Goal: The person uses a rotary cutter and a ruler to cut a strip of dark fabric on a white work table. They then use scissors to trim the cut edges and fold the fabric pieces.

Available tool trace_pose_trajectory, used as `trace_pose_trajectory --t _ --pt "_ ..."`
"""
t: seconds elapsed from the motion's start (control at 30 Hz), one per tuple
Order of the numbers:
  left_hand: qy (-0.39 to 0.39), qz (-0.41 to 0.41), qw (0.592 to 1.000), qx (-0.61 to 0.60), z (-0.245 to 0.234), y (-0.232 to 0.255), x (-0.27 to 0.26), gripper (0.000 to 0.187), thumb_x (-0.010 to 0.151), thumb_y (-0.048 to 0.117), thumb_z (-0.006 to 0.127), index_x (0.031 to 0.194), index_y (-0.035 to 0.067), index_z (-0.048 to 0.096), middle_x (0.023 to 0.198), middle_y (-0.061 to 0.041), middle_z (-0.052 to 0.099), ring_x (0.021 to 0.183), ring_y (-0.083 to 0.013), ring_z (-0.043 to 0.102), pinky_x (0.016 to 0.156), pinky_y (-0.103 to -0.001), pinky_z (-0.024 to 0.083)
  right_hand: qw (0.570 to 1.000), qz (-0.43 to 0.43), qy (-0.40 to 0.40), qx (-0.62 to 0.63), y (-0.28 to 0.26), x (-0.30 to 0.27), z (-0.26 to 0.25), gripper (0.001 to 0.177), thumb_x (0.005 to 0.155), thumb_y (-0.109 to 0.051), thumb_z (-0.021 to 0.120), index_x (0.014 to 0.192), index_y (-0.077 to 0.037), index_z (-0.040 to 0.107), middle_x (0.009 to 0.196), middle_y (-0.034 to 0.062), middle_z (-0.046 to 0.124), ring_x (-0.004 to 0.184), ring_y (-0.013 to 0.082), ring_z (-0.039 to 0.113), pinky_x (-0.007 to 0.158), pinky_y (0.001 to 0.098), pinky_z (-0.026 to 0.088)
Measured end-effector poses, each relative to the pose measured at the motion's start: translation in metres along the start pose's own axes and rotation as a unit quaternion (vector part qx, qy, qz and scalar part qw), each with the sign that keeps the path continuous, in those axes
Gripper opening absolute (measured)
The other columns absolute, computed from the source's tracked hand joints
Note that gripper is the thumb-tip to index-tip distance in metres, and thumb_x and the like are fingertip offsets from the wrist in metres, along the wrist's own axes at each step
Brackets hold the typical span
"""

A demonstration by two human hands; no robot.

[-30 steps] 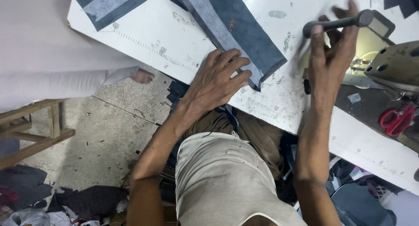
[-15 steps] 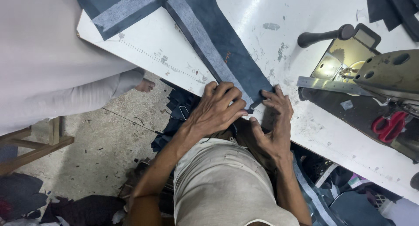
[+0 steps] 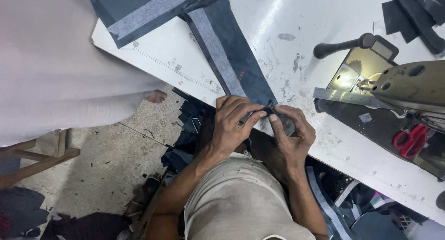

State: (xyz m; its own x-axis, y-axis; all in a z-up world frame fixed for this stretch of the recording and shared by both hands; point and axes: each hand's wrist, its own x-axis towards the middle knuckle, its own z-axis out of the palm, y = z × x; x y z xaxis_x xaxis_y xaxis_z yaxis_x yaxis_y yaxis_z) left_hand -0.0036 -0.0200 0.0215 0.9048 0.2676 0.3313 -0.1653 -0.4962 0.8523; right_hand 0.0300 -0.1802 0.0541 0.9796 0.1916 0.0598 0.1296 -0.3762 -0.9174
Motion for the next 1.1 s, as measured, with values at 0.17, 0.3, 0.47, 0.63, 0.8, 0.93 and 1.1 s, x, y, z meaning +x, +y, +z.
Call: trace_pose_trajectory --t 0.17,0.3,0.47,0.63,0.8,0.93,1.1 --pt "0.010 -0.012 0.999 0.029 -0.002 0.011 -0.001 0.016 0.091 0.019 0.082 0.104 0.013 0.075 0.089 0.003 0.075 0.080 -0.0118 0.064 0.087 -0.034 0.039 0.998 -0.035 0.011 -0.058 -0.010 0.004 0.003 0.016 0.090 -0.004 0.080 0.106 -0.004 0.077 0.104 0.0100 0.077 0.103 0.0201 0.070 0.093 0.0313 0.053" --pt "0.000 -0.030 0.999 0.033 -0.005 0.017 0.001 0.016 0.093 0.018 0.079 0.108 0.013 0.077 0.091 0.003 0.076 0.080 -0.0118 0.063 0.087 -0.034 0.039 0.999 -0.020 0.012 -0.038 -0.011 0.005 0.003 0.013 0.090 -0.006 0.081 0.102 -0.006 0.077 0.103 0.0086 0.076 0.103 0.0188 0.070 0.090 0.0305 0.055" --pt "0.000 -0.050 0.998 0.027 -0.004 0.021 0.007 0.015 0.093 0.020 0.079 0.106 0.013 0.078 0.092 0.002 0.077 0.079 -0.0122 0.062 0.086 -0.034 0.038 0.999 -0.024 0.025 -0.027 -0.008 0.007 0.004 0.017 0.088 -0.005 0.082 0.105 -0.005 0.077 0.102 0.0087 0.077 0.101 0.0182 0.071 0.089 0.0302 0.053" --pt "0.004 -0.079 0.997 -0.013 -0.003 0.024 0.008 0.015 0.093 0.023 0.078 0.105 0.014 0.078 0.095 0.003 0.078 0.083 -0.0115 0.064 0.088 -0.032 0.039 0.999 -0.015 0.032 -0.019 -0.009 0.006 0.005 0.016 0.090 -0.005 0.081 0.106 -0.006 0.078 0.101 0.0090 0.078 0.099 0.0174 0.071 0.089 0.0305 0.054" --pt "-0.004 -0.102 0.994 -0.036 -0.002 0.022 0.009 0.015 0.095 0.025 0.077 0.104 0.014 0.078 0.095 0.002 0.078 0.086 -0.0128 0.064 0.089 -0.032 0.040 0.999 0.006 0.037 0.000 -0.011 0.006 0.007 0.017 0.091 -0.006 0.080 0.108 -0.006 0.078 0.103 0.0093 0.078 0.101 0.0174 0.070 0.090 0.0303 0.055" --pt "-0.018 -0.098 0.995 -0.022 -0.002 0.021 0.008 0.013 0.094 0.025 0.077 0.101 0.014 0.077 0.092 0.002 0.076 0.092 -0.0156 0.061 0.092 -0.036 0.036 0.999 0.018 0.031 -0.001 -0.014 0.006 0.007 0.015 0.091 -0.009 0.080 0.106 -0.007 0.078 0.101 0.0087 0.078 0.098 0.0172 0.069 0.087 0.0297 0.053" --pt "-0.043 -0.077 0.996 -0.007 0.000 0.018 0.008 0.011 0.095 0.022 0.074 0.102 0.013 0.072 0.096 0.003 0.072 0.100 -0.0164 0.059 0.096 -0.041 0.032 0.999 0.011 0.021 -0.032 -0.014 0.007 0.005 0.011 0.092 -0.009 0.079 0.102 -0.006 0.078 0.100 0.0084 0.078 0.100 0.0177 0.069 0.088 0.0307 0.050"
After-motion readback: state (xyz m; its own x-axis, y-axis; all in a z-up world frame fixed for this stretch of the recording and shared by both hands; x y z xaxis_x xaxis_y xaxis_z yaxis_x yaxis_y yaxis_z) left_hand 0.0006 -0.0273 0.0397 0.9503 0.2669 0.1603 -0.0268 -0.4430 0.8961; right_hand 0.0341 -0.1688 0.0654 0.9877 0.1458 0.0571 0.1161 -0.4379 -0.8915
